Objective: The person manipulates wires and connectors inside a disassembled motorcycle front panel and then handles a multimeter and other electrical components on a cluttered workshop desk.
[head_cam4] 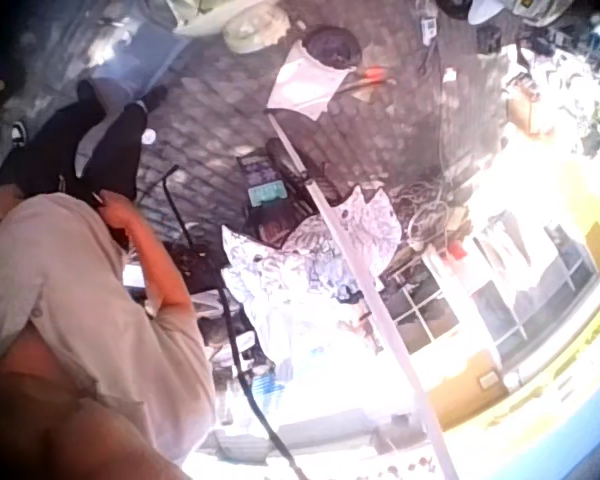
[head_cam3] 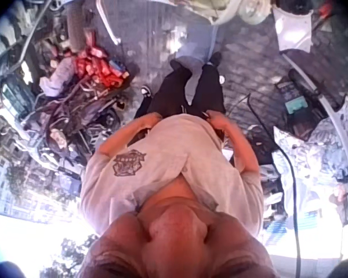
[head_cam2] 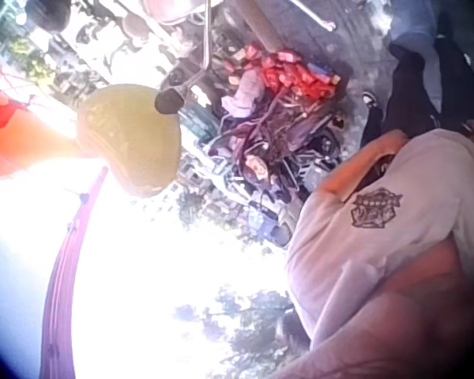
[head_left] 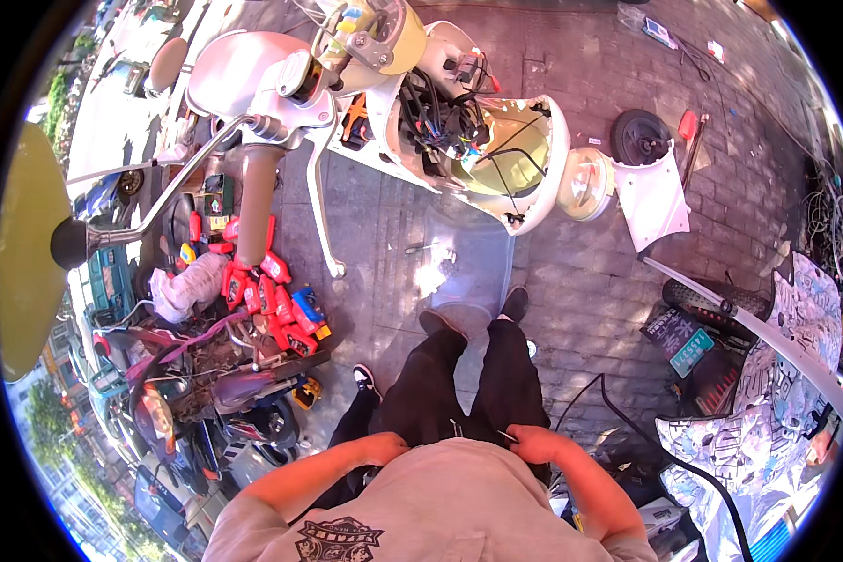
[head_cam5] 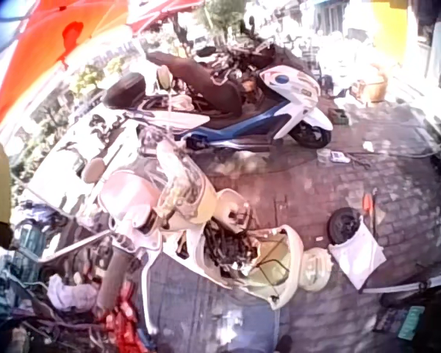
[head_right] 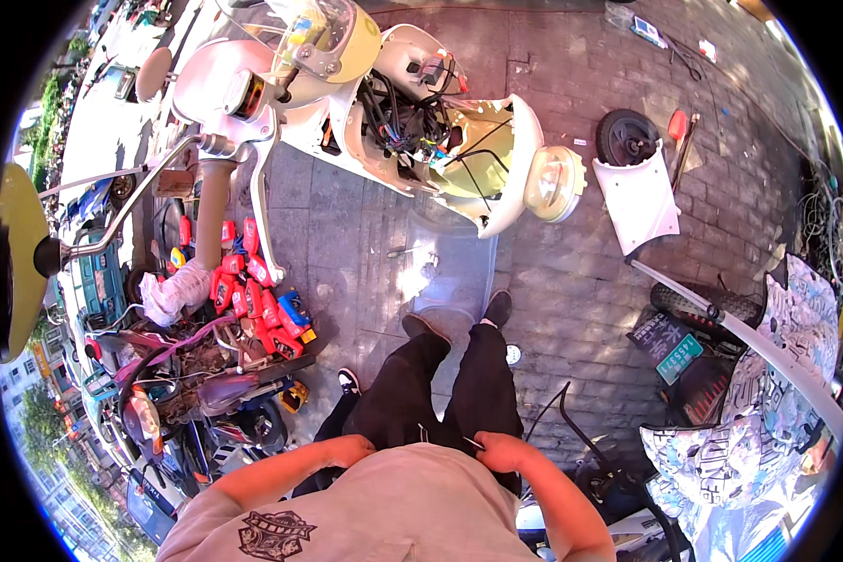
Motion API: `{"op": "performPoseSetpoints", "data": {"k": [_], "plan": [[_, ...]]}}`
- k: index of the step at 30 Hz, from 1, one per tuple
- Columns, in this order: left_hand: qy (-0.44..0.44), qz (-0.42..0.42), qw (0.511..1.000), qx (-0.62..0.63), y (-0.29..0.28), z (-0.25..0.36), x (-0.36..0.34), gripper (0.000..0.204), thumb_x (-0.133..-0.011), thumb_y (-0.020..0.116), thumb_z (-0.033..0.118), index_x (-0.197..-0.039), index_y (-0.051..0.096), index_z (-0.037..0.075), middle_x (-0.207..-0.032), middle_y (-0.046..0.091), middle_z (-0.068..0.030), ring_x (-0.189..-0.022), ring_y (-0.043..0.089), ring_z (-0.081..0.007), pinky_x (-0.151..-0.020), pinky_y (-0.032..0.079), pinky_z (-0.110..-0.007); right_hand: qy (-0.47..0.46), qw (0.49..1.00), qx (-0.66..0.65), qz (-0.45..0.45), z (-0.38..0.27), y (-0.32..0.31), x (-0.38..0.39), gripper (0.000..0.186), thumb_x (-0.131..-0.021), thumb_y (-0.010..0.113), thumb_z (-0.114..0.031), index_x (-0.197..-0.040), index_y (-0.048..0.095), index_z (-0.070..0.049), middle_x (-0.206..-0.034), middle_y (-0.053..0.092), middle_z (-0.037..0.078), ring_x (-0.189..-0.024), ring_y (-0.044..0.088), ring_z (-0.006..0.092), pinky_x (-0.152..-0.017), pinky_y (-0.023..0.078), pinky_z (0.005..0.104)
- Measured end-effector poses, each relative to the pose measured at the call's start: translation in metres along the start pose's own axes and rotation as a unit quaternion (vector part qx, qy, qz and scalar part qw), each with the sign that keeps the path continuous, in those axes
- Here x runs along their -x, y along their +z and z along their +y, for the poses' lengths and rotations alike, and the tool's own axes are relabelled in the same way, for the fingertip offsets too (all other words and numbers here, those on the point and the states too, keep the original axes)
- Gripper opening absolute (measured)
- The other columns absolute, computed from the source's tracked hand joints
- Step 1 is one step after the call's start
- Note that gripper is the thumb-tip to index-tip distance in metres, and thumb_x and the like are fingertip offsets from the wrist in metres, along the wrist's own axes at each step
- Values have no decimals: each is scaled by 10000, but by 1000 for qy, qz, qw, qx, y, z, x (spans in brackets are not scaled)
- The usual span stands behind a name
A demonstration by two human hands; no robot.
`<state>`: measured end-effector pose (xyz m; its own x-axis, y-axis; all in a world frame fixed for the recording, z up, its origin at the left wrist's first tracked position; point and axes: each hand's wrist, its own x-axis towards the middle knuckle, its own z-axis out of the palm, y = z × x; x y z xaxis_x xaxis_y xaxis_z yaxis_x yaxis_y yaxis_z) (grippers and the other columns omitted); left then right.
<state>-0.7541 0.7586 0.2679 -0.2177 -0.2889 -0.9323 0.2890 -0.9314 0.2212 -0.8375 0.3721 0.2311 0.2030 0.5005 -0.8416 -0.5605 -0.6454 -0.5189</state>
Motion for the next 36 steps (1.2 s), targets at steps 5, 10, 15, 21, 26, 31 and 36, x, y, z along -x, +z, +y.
{"op": "performPoseSetpoints", "data": {"k": [5, 10, 15, 21, 26, 31, 36], "plan": [[-41, -92, 992, -83, -9, 49, -8, 523, -1069, 501, 443, -1089, 796, 10, -1015, 775, -205, -994, 744, -336, -942, 543, -462, 10, 986, -113, 122, -15, -99, -47, 407, -956, 643, -245, -1291, 599, -18, -1118, 726, 239, -1084, 707, 416, -944, 548, 476], [43, 108, 991, -60, -105, 86, -24, 466, -1072, 545, 498, -1062, 721, 68, -852, 759, -95, -846, 742, -291, -809, 558, -432, 70, 956, -9, 286, 23, -170, -167, 431, -979, 580, -139, -1397, 547, -38, -1336, 633, 280, -1268, 618, 453, -1072, 512, 525], [233, 357, 848, 314, -243, 146, -42, 301, -1091, 631, 292, -1178, 667, 6, -941, 727, -62, -874, 704, -139, -801, 575, -296, 129, 925, 53, 353, 74, -219, -238, 413, -970, 636, -163, -1367, 586, -56, -1268, 667, 283, -1195, 658, 470, -1023, 547, 537], [398, 309, 750, 429, -338, 251, -20, 444, -1087, 639, 367, -1357, 630, 15, -1025, 708, -61, -935, 709, -187, -818, 578, -327, 141, 886, 25, 441, 81, -224, -274, 363, -951, 677, -172, -1288, 632, -46, -1210, 686, 294, -1132, 677, 483, -978, 560, 545], [399, 232, 689, 559, -368, 280, -48, 500, -1045, 658, 531, -1243, 636, 72, -965, 674, -28, -866, 685, -191, -743, 560, -319, 141, 870, 25, 471, 91, -219, -300, 322, -912, 680, -141, -1222, 658, -58, -1107, 718, 294, -1082, 687, 490, -946, 556, 565], [396, 343, 625, 579, -382, 303, -79, 398, -1065, 629, 507, -1097, 601, 111, -945, 647, -35, -860, 661, -202, -749, 539, -364, 124, 864, 37, 486, 130, -225, -333, 278, -889, 634, -119, -1155, 681, -54, -1068, 726, 277, -1056, 695, 484, -932, 557, 571], [505, 467, 546, 479, -382, 308, -106, 273, -1113, 574, 356, -1121, 571, 83, -979, 644, -61, -900, 650, -209, -813, 540, -398, 107, 866, 47, 486, 159, -247, -360, 277, -890, 639, -127, -1153, 688, -56, -1090, 719, 275, -1052, 693, 484, -932, 560, 566]]}}
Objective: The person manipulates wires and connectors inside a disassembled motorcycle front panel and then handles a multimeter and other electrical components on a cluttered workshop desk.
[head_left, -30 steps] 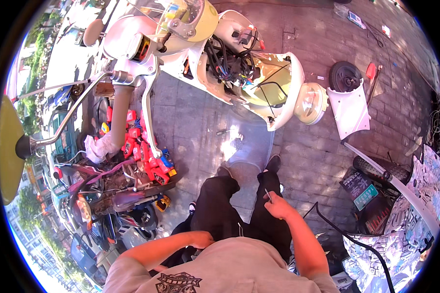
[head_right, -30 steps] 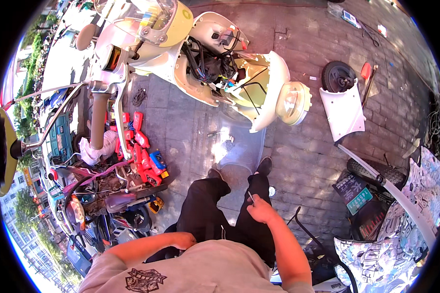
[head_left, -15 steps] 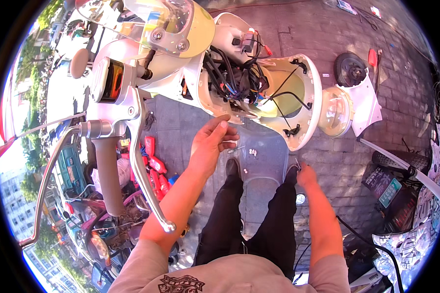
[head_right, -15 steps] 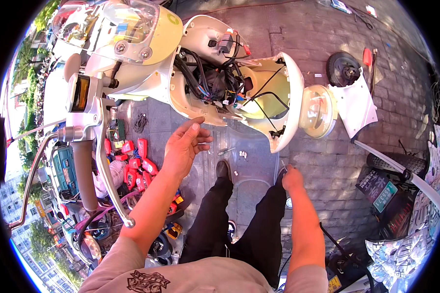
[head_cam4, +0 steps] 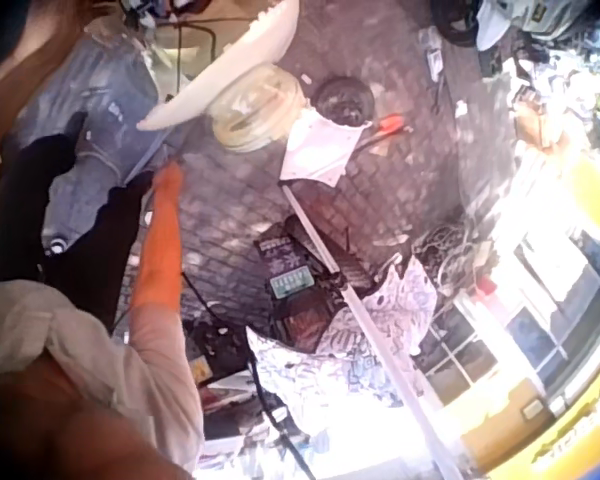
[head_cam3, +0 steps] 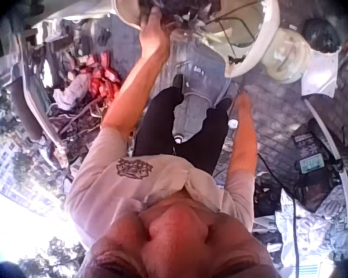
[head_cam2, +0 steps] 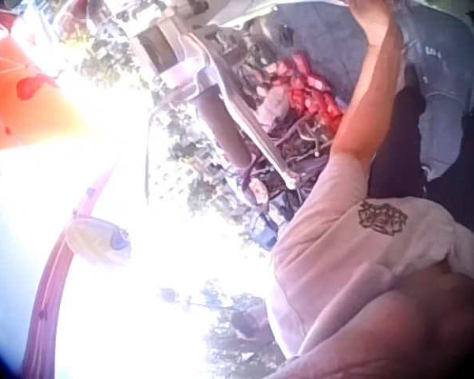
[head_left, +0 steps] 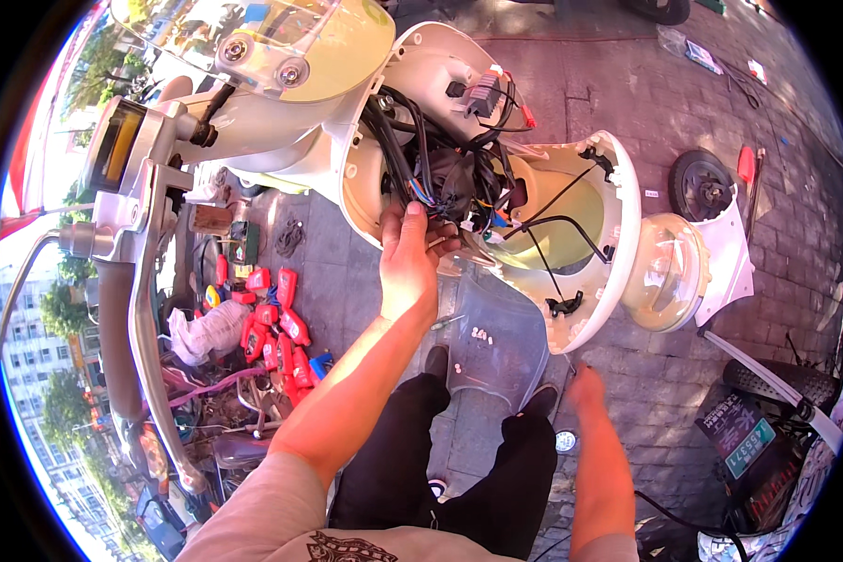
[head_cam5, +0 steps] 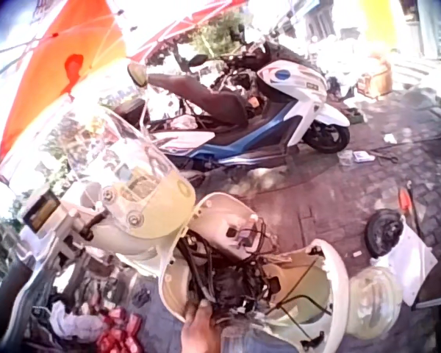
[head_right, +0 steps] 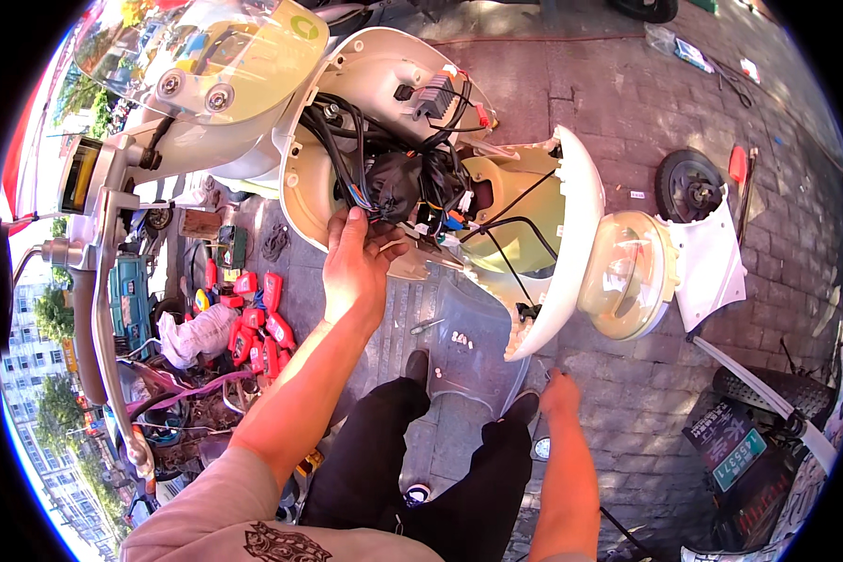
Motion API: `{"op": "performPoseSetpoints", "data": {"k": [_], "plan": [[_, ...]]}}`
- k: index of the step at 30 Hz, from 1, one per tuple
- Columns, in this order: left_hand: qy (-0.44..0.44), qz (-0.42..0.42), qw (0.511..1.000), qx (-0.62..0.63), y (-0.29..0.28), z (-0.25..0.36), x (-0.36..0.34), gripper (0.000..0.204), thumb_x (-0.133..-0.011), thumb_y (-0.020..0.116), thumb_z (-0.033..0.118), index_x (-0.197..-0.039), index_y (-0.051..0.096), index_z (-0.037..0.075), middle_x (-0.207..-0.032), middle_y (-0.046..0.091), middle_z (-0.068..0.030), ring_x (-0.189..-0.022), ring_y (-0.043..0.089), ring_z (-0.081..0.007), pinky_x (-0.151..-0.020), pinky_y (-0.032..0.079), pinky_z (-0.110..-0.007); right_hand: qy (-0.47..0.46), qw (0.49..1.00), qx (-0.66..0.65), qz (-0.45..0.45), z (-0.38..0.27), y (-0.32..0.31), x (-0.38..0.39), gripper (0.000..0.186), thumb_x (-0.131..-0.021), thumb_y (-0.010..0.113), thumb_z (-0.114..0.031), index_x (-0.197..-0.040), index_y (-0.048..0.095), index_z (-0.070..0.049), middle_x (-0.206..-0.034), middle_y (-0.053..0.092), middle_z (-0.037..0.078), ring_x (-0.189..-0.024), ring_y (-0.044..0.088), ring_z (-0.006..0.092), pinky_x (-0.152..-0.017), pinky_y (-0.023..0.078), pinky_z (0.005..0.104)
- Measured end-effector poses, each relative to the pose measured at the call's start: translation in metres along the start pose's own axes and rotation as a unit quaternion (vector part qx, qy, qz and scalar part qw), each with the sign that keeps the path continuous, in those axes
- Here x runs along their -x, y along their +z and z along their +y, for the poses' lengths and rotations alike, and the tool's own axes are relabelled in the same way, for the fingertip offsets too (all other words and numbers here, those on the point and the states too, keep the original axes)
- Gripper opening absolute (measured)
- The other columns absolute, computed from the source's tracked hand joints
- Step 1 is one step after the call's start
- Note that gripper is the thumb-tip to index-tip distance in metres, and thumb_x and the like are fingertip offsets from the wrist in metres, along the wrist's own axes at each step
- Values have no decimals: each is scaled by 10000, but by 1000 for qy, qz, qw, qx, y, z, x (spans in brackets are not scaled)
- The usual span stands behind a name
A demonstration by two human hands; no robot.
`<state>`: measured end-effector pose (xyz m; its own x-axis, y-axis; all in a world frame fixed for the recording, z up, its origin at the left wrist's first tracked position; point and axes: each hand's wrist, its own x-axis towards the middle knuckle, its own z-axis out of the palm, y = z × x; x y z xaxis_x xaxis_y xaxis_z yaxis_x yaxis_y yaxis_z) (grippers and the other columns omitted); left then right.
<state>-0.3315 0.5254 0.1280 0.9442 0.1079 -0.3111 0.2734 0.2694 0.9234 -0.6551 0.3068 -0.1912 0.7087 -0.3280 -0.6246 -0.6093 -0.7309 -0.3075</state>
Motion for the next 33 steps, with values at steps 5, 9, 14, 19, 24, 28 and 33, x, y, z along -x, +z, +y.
{"op": "performPoseSetpoints", "data": {"k": [5, 9, 14, 19, 24, 28, 33], "plan": [[86, -87, 992, 12, -18, -25, -4, 186, -1101, 600, 267, -1066, 562, 88, -926, 587, -37, -868, 604, -176, -814, 523, -397, -11, 1000, -2, 6, 9, 28, -37, 302, -931, 603, -101, -1209, 720, -80, -1121, 719, 259, -1056, 694, 476, -923, 566, 552], [73, -139, 984, 84, -15, -26, -5, 138, -1068, 642, 223, -1011, 562, 126, -885, 534, 8, -832, 555, -151, -777, 472, -360, -53, 999, 10, -1, 30, 63, -79, 341, -947, 602, -139, -1258, 732, -90, -1223, 724, 258, -1138, 698, 449, -952, 572, 532], [62, -209, 958, 189, -22, -25, -12, 112, -1061, 626, 167, -1116, 594, 75, -914, 574, 0, -766, 527, -118, -699, 476, -319, -254, 943, 191, 97, 40, 94, -154, 417, -935, 629, -206, -1331, 682, -89, -1388, 673, 210, -1313, 630, 353, -1039, 545, 503], [136, -242, 947, 165, -21, -43, -25, 82, -1025, 655, 135, -1005, 580, 107, -864, 528, 26, -738, 505, -103, -640, 438, -295, -166, 933, 304, -101, -19, 66, -166, 401, -970, 640, -336, -1278, 719, -93, -1276, 729, 197, -1213, 693, 354, -990, 568, 521], [192, -255, 939, 126, -21, -56, -34, 93, -1048, 647, 157, -1082, 610, 78, -907, 601, 9, -733, 532, -82, -611, 443, -252, -318, 902, 232, -178, -132, 42, -80, 378, -980, 634, -365, -1199, 699, -64, -1121, 757, 180, -1059, 725, 418, -883, 586, 537], [213, -243, 938, 123, -23, -54, -33, 113, -1047, 652, 171, -1081, 611, 72, -881, 599, 18, -721, 529, -82, -607, 442, -253, -477, 855, -141, 150, -257, -67, 28, 163, -961, 697, -204, -1033, 662, -63, -966, 702, 160, -880, 699, 398, -764, 569, 477], [173, -233, 951, 105, -23, -49, -31, 111, -1071, 580, 135, -1139, 613, 54, -788, 579, 29, -654, 516, -58, -606, 442, -242, -437, 643, -302, 551, -345, -185, 19, 170, -947, 687, -22, -1109, 705, -72, -913, 652, 93, -767, 673, 283, -719, 568, 358]]}}
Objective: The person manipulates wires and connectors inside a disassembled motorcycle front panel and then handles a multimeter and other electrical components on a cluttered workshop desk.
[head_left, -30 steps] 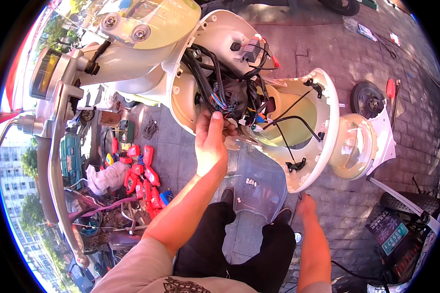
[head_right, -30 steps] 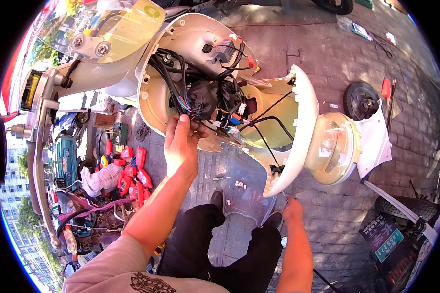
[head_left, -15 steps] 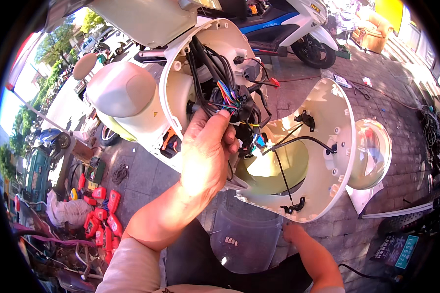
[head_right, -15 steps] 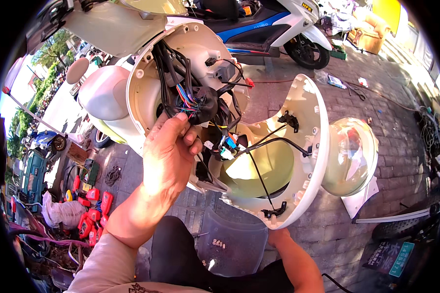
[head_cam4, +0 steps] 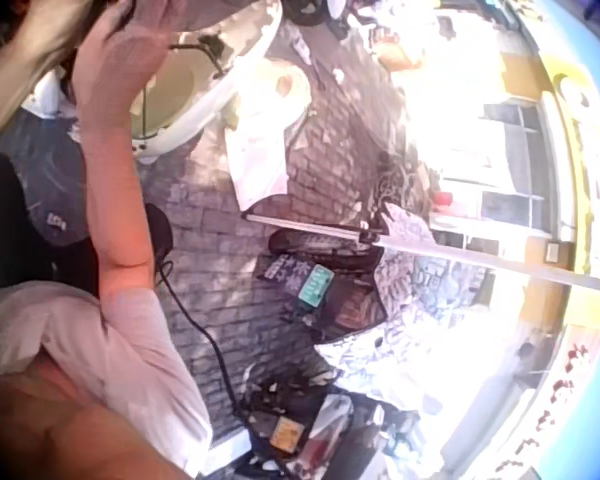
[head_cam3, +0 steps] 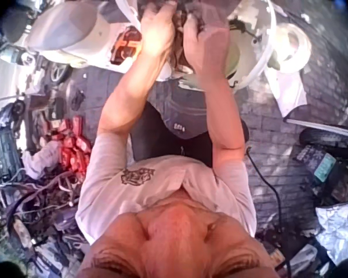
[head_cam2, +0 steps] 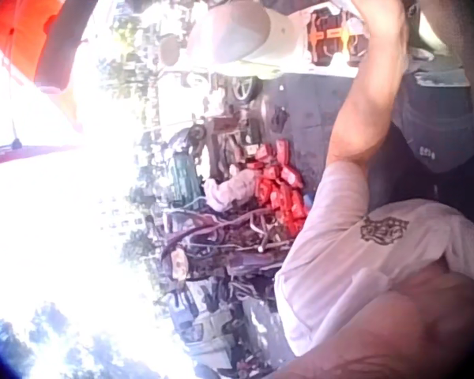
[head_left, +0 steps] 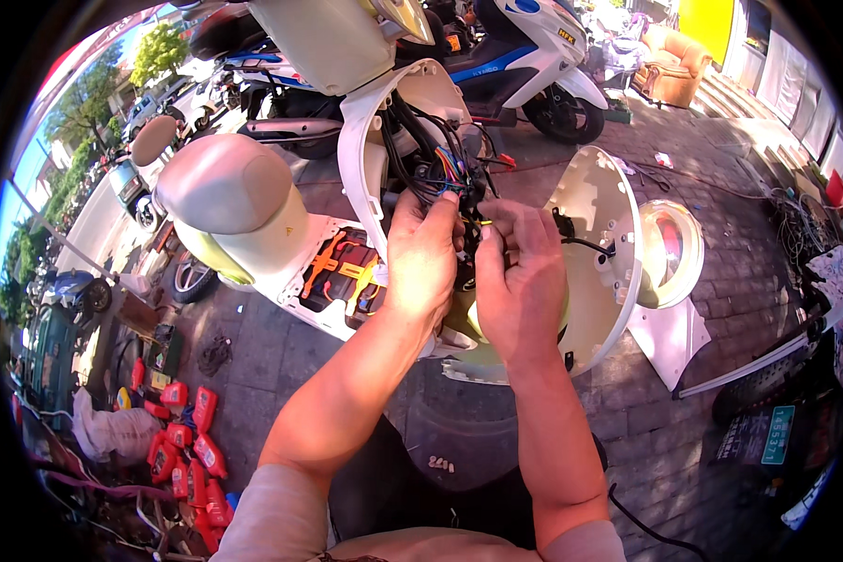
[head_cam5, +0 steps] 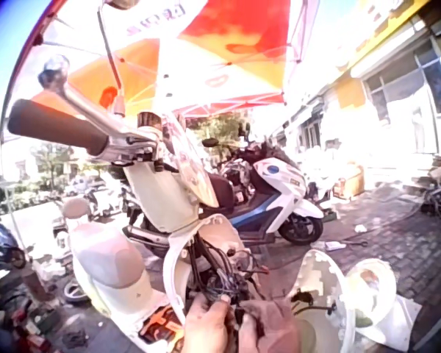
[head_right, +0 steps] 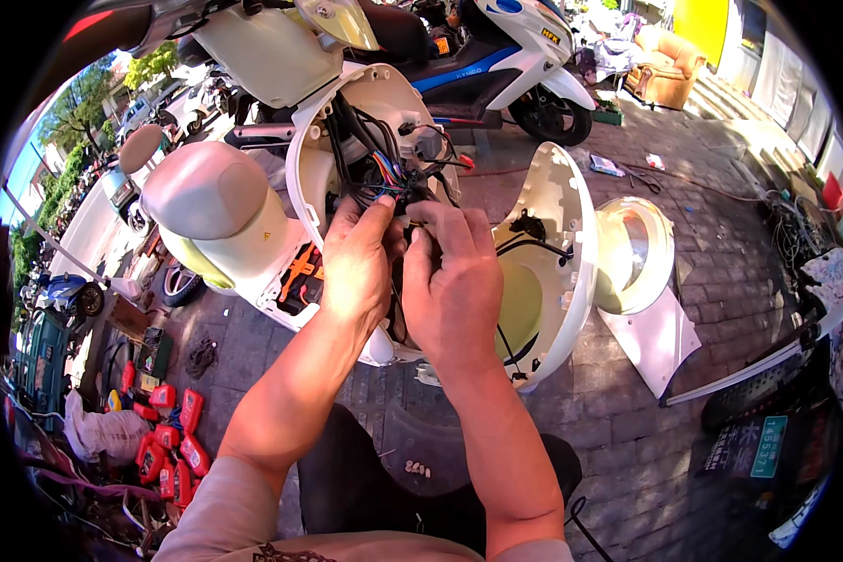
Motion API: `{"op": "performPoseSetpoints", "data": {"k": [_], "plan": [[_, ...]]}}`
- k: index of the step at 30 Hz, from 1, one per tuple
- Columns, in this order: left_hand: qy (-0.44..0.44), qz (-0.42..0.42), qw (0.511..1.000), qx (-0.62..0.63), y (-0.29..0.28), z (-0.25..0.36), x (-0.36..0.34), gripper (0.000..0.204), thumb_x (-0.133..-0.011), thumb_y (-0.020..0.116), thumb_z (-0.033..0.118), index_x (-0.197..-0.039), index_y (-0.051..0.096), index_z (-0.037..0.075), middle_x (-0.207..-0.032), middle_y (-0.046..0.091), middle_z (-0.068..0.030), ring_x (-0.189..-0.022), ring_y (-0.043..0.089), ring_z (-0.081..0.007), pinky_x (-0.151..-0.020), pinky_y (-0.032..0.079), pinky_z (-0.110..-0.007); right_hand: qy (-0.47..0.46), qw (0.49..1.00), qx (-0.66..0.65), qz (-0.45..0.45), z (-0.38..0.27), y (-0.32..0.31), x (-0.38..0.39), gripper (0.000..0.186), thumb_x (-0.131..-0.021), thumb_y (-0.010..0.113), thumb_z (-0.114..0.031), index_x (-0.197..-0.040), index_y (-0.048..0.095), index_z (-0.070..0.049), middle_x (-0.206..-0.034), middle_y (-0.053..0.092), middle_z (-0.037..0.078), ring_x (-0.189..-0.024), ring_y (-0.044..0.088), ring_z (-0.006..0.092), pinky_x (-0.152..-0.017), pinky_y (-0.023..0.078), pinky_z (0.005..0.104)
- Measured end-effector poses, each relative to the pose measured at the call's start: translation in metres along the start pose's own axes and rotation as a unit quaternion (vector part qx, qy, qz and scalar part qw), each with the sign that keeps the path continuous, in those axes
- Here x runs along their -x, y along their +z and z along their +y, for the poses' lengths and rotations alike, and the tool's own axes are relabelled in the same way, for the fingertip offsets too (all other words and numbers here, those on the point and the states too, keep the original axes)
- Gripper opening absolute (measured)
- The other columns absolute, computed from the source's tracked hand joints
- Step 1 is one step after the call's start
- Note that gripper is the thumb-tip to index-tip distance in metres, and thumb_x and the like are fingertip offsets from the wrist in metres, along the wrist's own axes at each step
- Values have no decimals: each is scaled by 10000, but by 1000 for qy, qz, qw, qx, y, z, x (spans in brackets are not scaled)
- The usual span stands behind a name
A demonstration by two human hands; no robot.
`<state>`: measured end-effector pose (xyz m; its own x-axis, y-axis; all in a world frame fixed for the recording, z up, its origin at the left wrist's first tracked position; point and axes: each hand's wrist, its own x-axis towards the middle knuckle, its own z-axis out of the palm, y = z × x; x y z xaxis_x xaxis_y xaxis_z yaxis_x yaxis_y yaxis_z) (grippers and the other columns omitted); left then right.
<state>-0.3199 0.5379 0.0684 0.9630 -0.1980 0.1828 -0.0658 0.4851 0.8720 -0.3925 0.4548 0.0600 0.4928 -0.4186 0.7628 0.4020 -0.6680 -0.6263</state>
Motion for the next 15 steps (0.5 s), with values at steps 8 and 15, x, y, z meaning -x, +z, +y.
{"op": "performPoseSetpoints", "data": {"k": [8, 15], "plan": [[-5, 17, 998, 66, -4, -2, -4, 105, -1062, 619, 162, -1044, 598, 61, -783, 588, 8, -623, 510, -88, -565, 415, -262, -65, 991, 117, -33, 14, 15, -35, 176, -917, 735, -130, -1090, 770, -121, -1034, 709, 91, -906, 721, 335, -792, 580, 422], [7, 43, 994, 102, 2, -1, -4, 132, -1075, 599, 178, -1016, 579, 62, -771, 576, -1, -618, 510, -95, -551, 417, -260, -82, 985, 147, -47, 18, 11, -26, 107, -928, 709, -151, -1026, 723, -110, -1005, 666, 88, -971, 673, 349, -823, 562, 475]]}}
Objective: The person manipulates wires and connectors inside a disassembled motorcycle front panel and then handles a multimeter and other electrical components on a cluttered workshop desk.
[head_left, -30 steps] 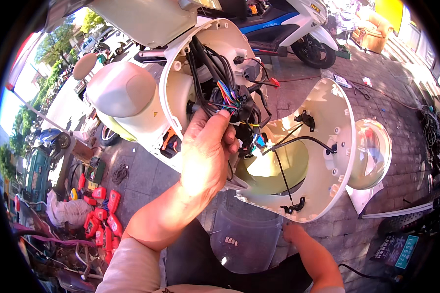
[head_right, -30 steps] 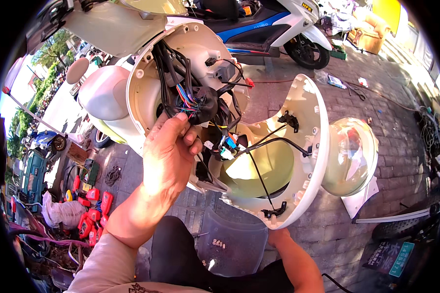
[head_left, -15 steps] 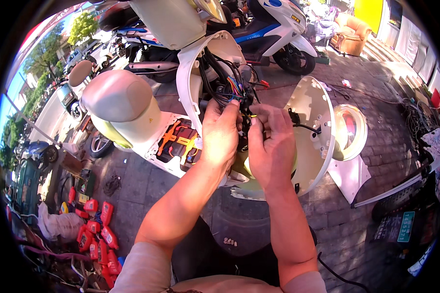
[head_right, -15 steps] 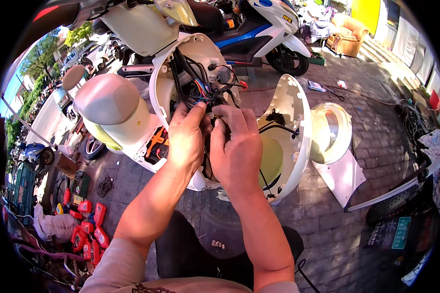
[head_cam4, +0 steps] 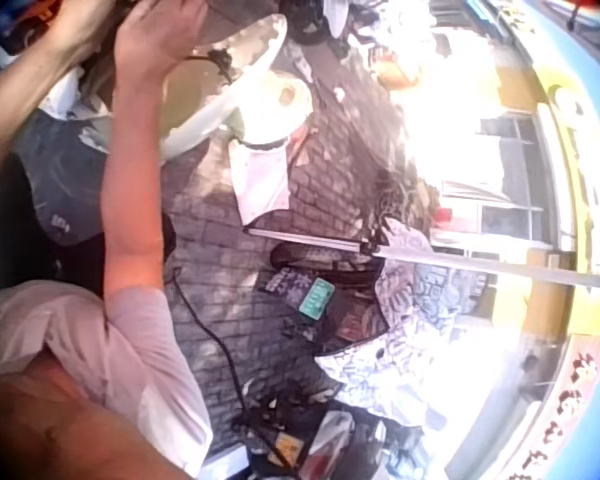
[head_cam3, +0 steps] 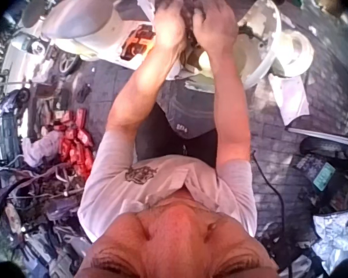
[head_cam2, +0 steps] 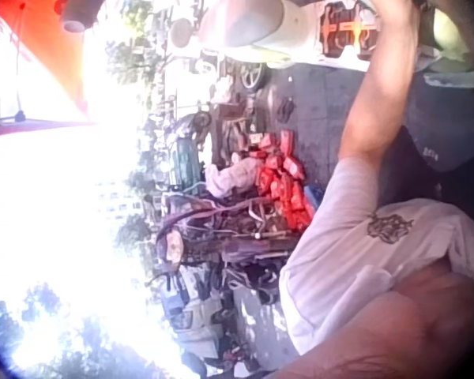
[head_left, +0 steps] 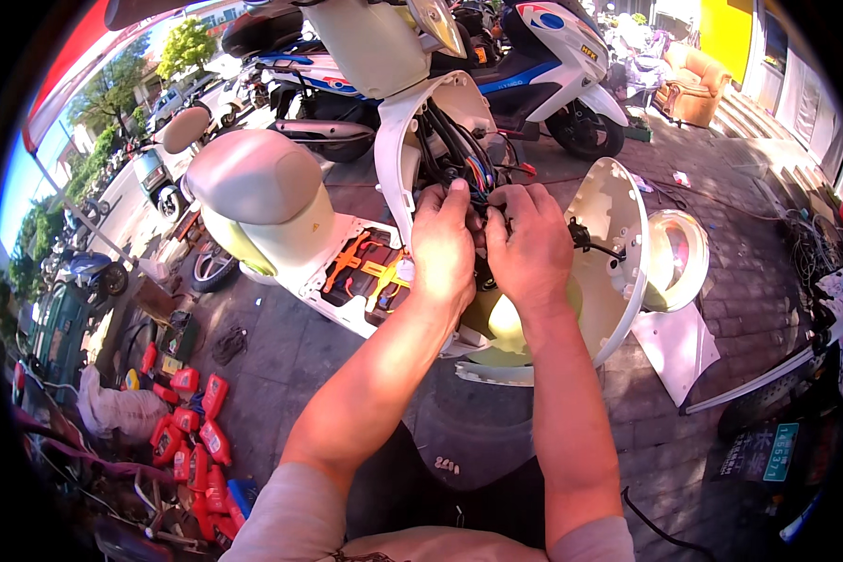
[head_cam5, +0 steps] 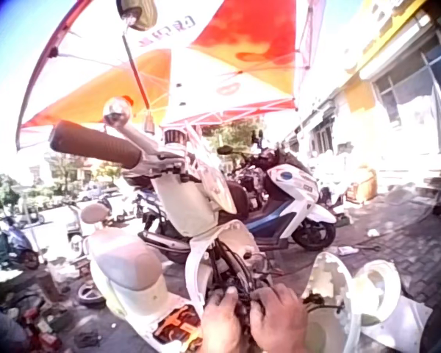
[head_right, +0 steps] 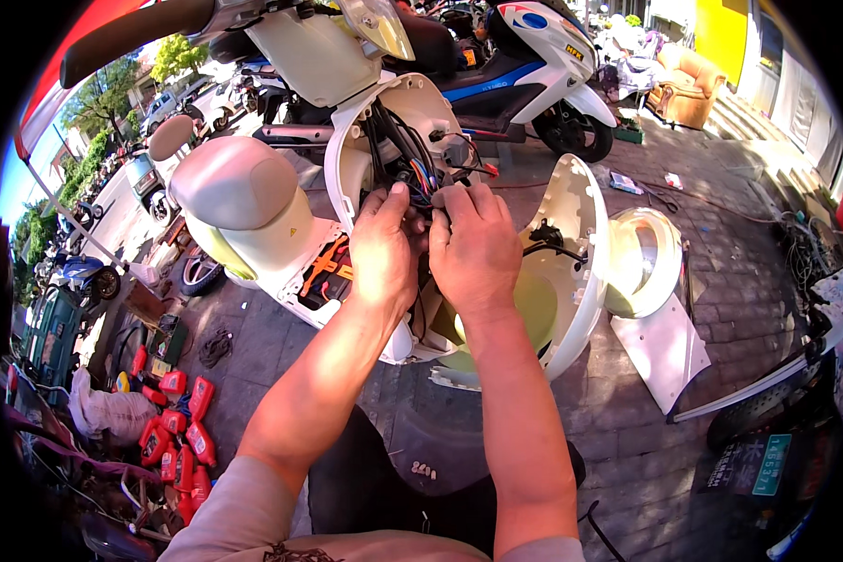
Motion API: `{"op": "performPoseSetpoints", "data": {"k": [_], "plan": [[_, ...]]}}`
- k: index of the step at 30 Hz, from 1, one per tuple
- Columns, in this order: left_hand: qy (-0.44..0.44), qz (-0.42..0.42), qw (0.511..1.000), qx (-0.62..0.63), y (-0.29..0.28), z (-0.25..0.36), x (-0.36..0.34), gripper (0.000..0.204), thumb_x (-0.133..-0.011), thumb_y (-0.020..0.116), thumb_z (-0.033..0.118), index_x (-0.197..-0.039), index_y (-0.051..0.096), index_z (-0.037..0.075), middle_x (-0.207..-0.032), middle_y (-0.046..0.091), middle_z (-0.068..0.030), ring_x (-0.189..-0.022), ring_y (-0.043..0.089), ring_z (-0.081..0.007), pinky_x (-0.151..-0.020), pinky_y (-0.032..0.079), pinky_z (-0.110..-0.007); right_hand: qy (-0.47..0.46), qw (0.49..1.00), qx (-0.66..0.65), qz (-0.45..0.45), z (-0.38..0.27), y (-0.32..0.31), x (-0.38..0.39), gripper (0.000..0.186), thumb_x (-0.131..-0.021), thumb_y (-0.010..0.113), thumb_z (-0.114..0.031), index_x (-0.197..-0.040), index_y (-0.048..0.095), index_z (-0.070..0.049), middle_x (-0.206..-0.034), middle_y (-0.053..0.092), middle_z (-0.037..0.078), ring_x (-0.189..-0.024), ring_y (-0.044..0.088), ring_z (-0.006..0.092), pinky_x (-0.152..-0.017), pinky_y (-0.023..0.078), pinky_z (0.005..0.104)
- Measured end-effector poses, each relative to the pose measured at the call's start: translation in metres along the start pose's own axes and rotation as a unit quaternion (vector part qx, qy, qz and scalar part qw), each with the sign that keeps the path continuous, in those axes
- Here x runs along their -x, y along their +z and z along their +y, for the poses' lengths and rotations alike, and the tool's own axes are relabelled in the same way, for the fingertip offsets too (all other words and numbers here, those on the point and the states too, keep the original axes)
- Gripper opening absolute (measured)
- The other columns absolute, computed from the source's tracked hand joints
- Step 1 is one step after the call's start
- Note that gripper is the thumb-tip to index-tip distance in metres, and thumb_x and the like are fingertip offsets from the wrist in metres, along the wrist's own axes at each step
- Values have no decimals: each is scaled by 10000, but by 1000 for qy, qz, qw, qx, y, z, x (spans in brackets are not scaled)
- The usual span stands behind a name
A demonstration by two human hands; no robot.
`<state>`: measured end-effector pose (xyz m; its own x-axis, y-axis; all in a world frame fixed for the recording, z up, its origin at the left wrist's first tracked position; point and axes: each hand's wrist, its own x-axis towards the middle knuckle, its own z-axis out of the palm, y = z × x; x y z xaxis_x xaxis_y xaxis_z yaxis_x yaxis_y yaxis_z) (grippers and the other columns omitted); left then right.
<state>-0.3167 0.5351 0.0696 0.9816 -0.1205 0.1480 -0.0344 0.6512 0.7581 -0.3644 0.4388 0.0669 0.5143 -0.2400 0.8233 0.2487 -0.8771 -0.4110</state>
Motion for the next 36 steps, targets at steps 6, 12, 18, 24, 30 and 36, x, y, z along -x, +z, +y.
{"op": "performPoseSetpoints", "data": {"k": [6, 12, 18, 24, 30, 36], "plan": [[30, -69, 997, 12, -7, -9, -4, 113, -1086, 579, 151, -1103, 582, 39, -878, 640, -16, -696, 579, -84, -599, 475, -245, 2, 999, -42, -14, -11, -3, -25, 122, -912, 707, -175, -1019, 730, -120, -1000, 663, 98, -997, 663, 358, -841, 556, 492], [80, -59, 995, -16, -3, -13, -2, 121, -1101, 572, 144, -1142, 574, 30, -891, 636, -7, -685, 561, -92, -608, 478, -251, -12, 998, -43, -36, -7, 0, -33, 175, -921, 678, -172, -1056, 706, -65, -990, 660, 129, -974, 662, 356, -827, 562, 477], [61, 2, 997, -49, 0, -16, -10, 189, -1081, 572, 207, -984, 578, 45, -722, 544, -3, -596, 488, -85, -547, 398, -274, 371, 611, -697, -58, 25, 7, -32, 191, -917, 605, -54, -1106, 617, -30, -917, 565, 2, -736, 519, 102, -694, 547, 310], [27, -26, 999, -31, -5, -15, -9, 178, -1069, 571, 149, -1150, 623, -1, -1011, 671, -68, -875, 611, -112, -794, 511, -284, 101, 989, -107, -23, -13, 6, -41, 195, -952, 673, -200, -1061, 682, -38, -959, 681, 123, -878, 659, 333, -827, 555, 443], [-46, -32, 996, 62, 1, 3, 5, 239, -1064, 548, 144, -1253, 584, 3, -1090, 681, -121, -933, 677, -190, -802, 554, -335, 1, 996, 63, -60, -27, 10, -67, 239, -932, 728, -205, -1113, 733, -50, -1062, 734, 166, -1017, 704, 378, -885, 546, 463], [-78, -154, 984, -36, -7, 48, 43, 273, -1085, 604, 194, -1265, 607, -10, -1090, 701, -103, -933, 698, -191, -845, 580, -334, 124, 986, -111, -15, -15, 15, -61, 174, -975, 704, -186, -1015, 679, -18, -999, 723, 155, -964, 697, 347, -861, 528, 434]]}}
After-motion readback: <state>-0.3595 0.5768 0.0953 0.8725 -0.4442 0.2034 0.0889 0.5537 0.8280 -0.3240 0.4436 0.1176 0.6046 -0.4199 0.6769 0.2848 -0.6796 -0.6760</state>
